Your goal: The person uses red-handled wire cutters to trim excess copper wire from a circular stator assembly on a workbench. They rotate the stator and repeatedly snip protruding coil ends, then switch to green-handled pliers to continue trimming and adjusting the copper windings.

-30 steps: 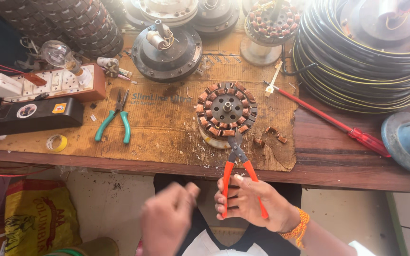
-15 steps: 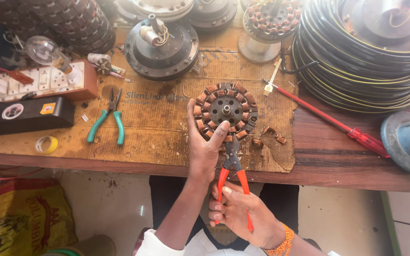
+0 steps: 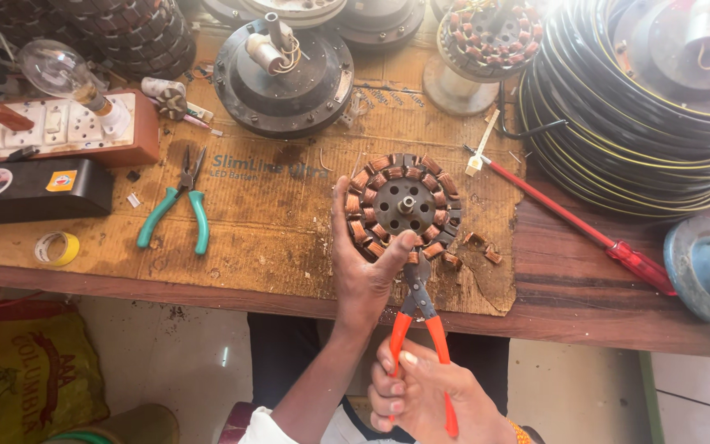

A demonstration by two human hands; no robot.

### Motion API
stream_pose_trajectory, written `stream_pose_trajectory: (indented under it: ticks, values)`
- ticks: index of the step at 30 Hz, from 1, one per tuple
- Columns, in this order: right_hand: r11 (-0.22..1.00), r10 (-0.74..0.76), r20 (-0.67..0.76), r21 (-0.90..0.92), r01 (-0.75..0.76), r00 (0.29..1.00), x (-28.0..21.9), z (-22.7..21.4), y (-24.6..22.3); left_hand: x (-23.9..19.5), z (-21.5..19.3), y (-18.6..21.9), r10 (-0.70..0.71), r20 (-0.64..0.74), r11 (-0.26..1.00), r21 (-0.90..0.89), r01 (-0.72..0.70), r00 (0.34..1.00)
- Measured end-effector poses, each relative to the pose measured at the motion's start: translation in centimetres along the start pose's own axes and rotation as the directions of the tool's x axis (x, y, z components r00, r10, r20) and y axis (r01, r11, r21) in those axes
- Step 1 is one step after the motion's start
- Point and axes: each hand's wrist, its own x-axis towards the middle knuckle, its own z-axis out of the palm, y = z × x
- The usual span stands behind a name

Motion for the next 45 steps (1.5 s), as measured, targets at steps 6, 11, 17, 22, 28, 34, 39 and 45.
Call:
stream_pose_trajectory:
  ticks: [6,11,17,22,28,34,39,45]
  values:
    - [1.000,0.006,-0.102,-0.010,-0.007,0.995,0.0,-0.1,-0.1,0.6,-0.1,-0.4,-0.076,0.011,0.992,-0.099,0.077,0.997]
    - [0.967,-0.029,-0.261,-0.253,-0.040,0.965,-0.7,-0.9,-1.0,0.6,-0.4,0.4,-0.136,0.051,0.985,-0.097,0.140,0.989]
    - [0.690,-0.217,-0.303,-0.720,-0.074,0.928,-4.3,-3.1,-3.0,3.1,-2.3,1.9,-0.252,0.212,0.967,0.084,0.239,0.944]
    - [0.049,-0.510,-0.141,-0.990,-0.135,0.849,-7.0,-6.0,-2.4,6.2,-4.9,1.1,-0.343,0.386,0.931,0.261,0.256,0.856]
    - [-0.422,-0.660,0.408,-0.896,0.138,0.630,-7.1,-6.3,-1.5,1.3,-5.4,-1.1,-0.303,0.161,0.951,-0.016,0.309,0.939]
    - [0.456,-0.804,-0.237,-0.834,0.311,0.545,-3.6,-4.5,-0.4,-9.8,-5.7,-2.4,-0.512,0.274,0.852,0.038,0.523,0.814]
    - [0.167,-0.872,-0.068,-0.972,0.164,0.485,-2.9,-4.0,-1.0,-13.2,-2.3,-2.3,-0.444,0.669,0.596,-0.275,0.754,0.595]
    - [0.116,-0.875,-0.122,-0.992,-0.042,0.469,-4.7,-2.7,-2.3,-13.5,-1.1,-2.3,-0.689,0.530,0.446,-0.226,0.866,0.493]
